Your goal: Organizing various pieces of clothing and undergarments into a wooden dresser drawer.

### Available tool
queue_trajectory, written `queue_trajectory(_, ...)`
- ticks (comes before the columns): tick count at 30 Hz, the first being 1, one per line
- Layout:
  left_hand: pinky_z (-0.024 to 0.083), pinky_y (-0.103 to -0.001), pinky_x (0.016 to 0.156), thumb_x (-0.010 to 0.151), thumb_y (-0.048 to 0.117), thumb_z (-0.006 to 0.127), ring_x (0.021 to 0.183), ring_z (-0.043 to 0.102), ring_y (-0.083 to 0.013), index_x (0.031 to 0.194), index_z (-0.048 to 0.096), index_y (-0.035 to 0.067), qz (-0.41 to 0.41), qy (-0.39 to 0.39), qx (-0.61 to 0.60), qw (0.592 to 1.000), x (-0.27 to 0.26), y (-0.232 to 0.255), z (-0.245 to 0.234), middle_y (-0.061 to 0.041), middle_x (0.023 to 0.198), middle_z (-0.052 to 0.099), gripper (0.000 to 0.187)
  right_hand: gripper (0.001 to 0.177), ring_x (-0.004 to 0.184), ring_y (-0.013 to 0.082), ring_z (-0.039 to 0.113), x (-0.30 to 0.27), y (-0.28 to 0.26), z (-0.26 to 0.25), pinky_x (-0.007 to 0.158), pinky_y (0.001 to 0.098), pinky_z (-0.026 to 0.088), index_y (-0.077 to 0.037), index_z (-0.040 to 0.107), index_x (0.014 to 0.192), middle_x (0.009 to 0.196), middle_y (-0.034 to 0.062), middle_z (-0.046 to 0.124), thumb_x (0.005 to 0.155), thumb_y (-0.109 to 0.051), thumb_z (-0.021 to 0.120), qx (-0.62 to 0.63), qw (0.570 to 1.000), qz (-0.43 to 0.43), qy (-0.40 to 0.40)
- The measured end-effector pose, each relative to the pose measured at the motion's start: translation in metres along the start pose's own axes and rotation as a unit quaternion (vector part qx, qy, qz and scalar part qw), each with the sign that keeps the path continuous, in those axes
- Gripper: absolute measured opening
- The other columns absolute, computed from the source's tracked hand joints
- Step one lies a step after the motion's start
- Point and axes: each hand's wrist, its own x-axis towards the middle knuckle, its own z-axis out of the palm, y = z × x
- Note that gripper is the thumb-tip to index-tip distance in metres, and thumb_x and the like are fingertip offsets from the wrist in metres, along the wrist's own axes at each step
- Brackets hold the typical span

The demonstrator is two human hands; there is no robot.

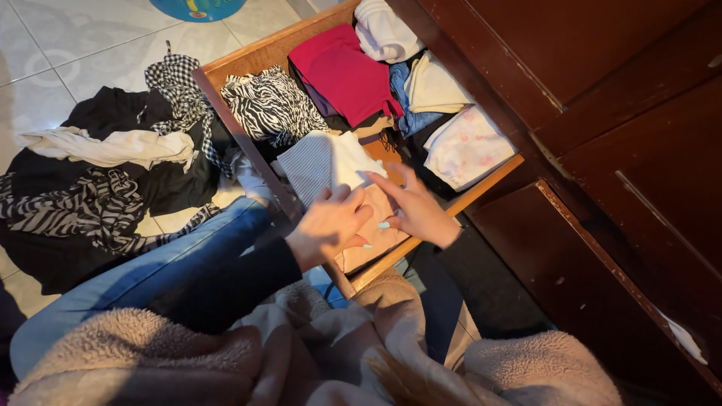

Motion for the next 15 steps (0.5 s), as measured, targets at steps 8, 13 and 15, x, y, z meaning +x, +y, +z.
queue_trajectory(8, 0.055, -0.043, 0.080, 0.080, 0.046, 0.082, 0.094, 0.070, -0.0324, 0.099, 0.070, 0.001, -0.030, -0.304, -0.139, 0.942, 0.021, -0.022, 0.088, -0.017, 0.097, 0.072, 0.050, 0.057, 0.105, 0.0334, 0.058, 0.005, 0.015, 0.016, 0.087, 0.0448, 0.048, -0.014, 0.060, 0.117, 0.107, 0.0117, 0.058, 0.067, -0.014, 0.087, -0.167, 0.980, -0.107, 0.002)
queue_trajectory(13, 0.056, -0.041, 0.076, 0.074, 0.037, 0.080, 0.086, 0.073, -0.0298, 0.095, 0.076, 0.006, 0.009, -0.441, -0.200, 0.875, 0.027, -0.055, 0.160, -0.016, 0.088, 0.076, 0.037, 0.065, 0.105, 0.0390, 0.057, 0.037, 0.064, 0.050, 0.085, 0.0460, 0.049, -0.003, 0.054, 0.107, 0.104, 0.0184, 0.060, 0.059, -0.022, 0.093, -0.170, 0.974, -0.045, -0.143)
queue_trajectory(15, 0.055, -0.046, 0.067, 0.070, 0.033, 0.078, 0.079, 0.072, -0.0367, 0.099, 0.076, 0.000, 0.067, -0.484, -0.410, 0.770, 0.026, -0.078, 0.202, -0.024, 0.085, 0.075, 0.044, 0.074, 0.105, 0.0411, 0.059, 0.050, 0.075, 0.062, 0.087, 0.0454, 0.051, -0.002, 0.056, 0.111, 0.106, 0.0220, 0.061, 0.052, -0.024, 0.096, -0.184, 0.969, -0.002, -0.164)
